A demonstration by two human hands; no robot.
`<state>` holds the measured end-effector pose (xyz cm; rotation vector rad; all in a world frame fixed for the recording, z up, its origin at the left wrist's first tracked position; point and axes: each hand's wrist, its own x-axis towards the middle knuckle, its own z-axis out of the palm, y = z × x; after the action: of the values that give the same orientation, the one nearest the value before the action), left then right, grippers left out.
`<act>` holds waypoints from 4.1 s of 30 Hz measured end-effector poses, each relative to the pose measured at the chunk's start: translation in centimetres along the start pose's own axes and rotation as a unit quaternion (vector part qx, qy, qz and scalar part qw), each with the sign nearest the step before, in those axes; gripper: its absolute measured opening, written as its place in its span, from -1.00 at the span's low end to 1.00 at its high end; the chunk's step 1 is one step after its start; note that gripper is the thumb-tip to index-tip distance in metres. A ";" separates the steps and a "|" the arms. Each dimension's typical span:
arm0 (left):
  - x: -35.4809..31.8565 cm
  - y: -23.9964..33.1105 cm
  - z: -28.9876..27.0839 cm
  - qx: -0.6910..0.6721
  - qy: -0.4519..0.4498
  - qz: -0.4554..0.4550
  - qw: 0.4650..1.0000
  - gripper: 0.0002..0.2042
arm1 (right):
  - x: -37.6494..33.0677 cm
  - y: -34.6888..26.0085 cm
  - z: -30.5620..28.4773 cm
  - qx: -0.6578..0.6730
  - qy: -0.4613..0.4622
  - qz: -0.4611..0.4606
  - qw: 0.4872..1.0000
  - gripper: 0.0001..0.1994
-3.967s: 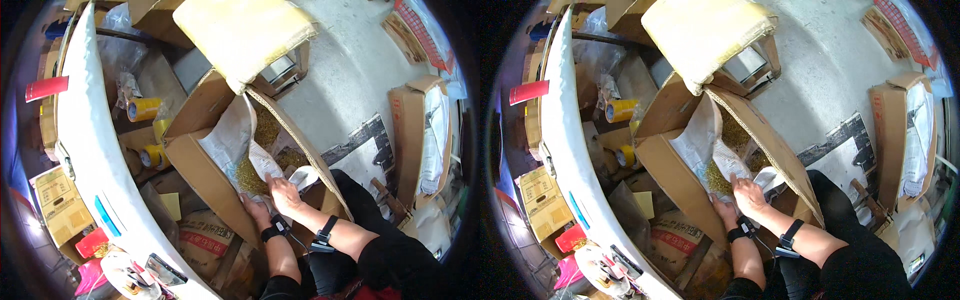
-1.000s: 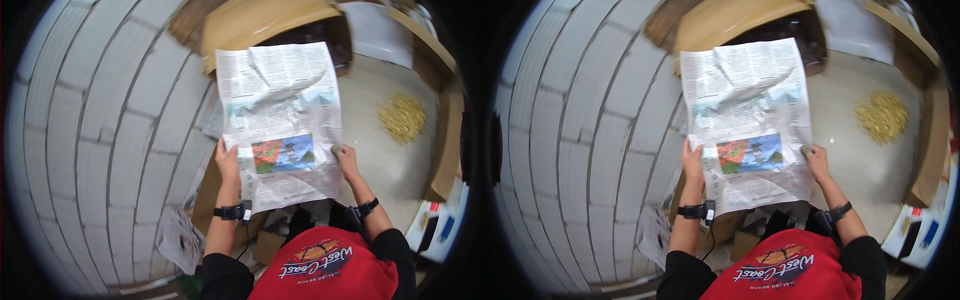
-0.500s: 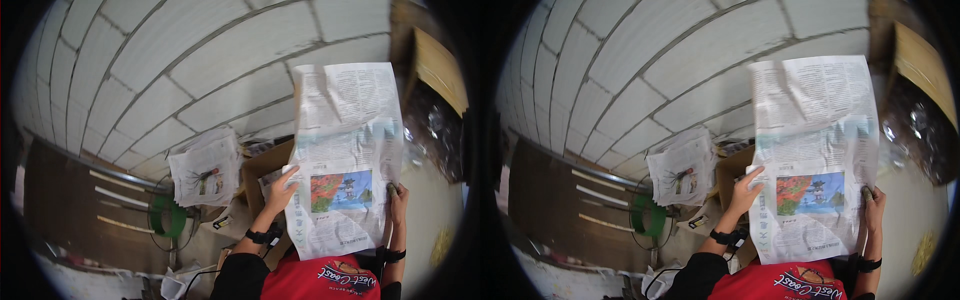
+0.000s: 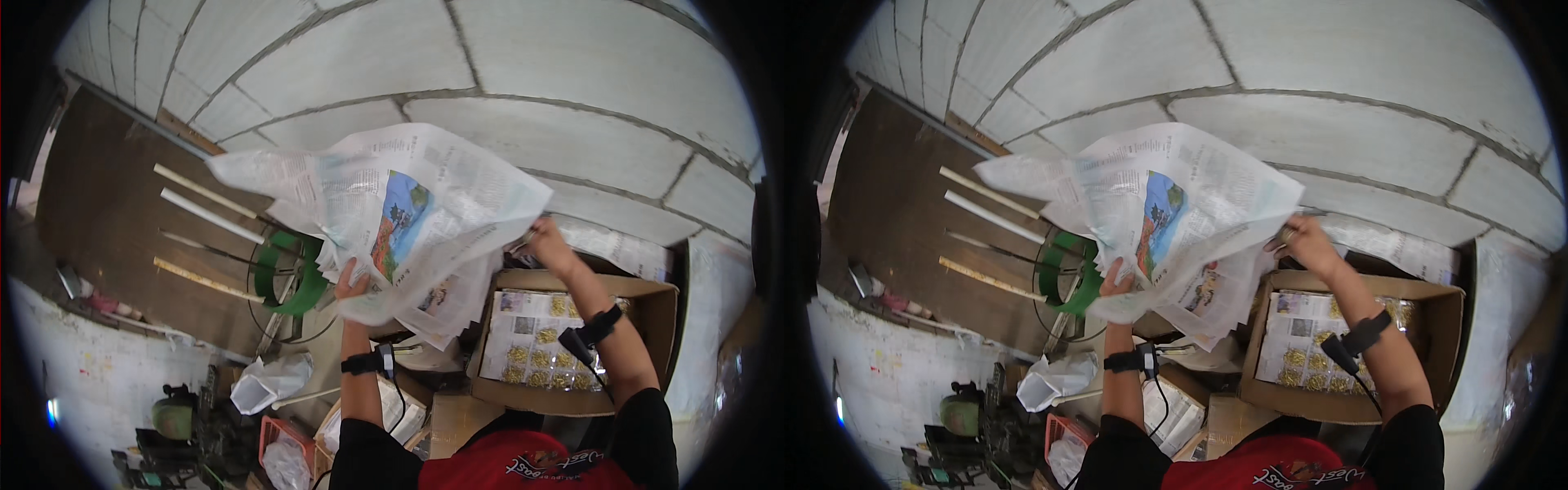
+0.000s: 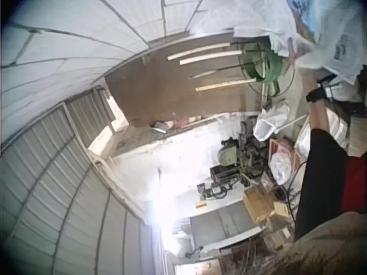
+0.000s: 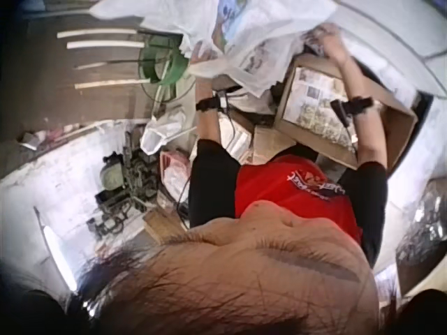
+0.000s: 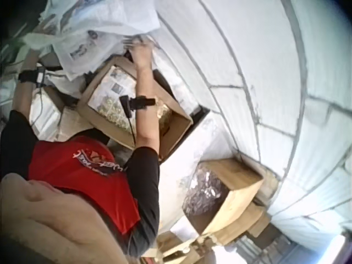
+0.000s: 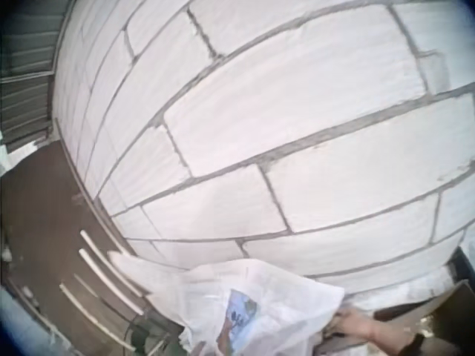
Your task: The person packs small green rectangular items into clear plastic containers using a green-handled tool and a machine. They then fill the containers with a yellow shredded material and place them into a cardboard box.
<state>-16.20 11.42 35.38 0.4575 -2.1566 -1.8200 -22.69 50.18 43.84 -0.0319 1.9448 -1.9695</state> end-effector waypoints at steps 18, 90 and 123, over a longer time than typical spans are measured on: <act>-2.9 -10.6 -0.7 0.164 0.142 -0.008 0.976 -0.52 | 10.0 12.7 12.1 -0.392 -0.073 -0.137 0.907 -0.79; -2.6 -13.3 3.1 -0.143 0.235 -0.105 0.956 -0.59 | 21.3 4.2 7.6 -0.566 0.050 -0.090 0.818 -0.70; -13.1 12.6 31.4 0.118 -0.237 0.308 0.914 -0.78 | -41.5 12.1 -15.4 -0.294 0.497 0.021 0.816 -0.66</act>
<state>-17.87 46.99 42.42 -0.6333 -2.4428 -1.4025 14.74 76.63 41.42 1.0597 3.0700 -1.3153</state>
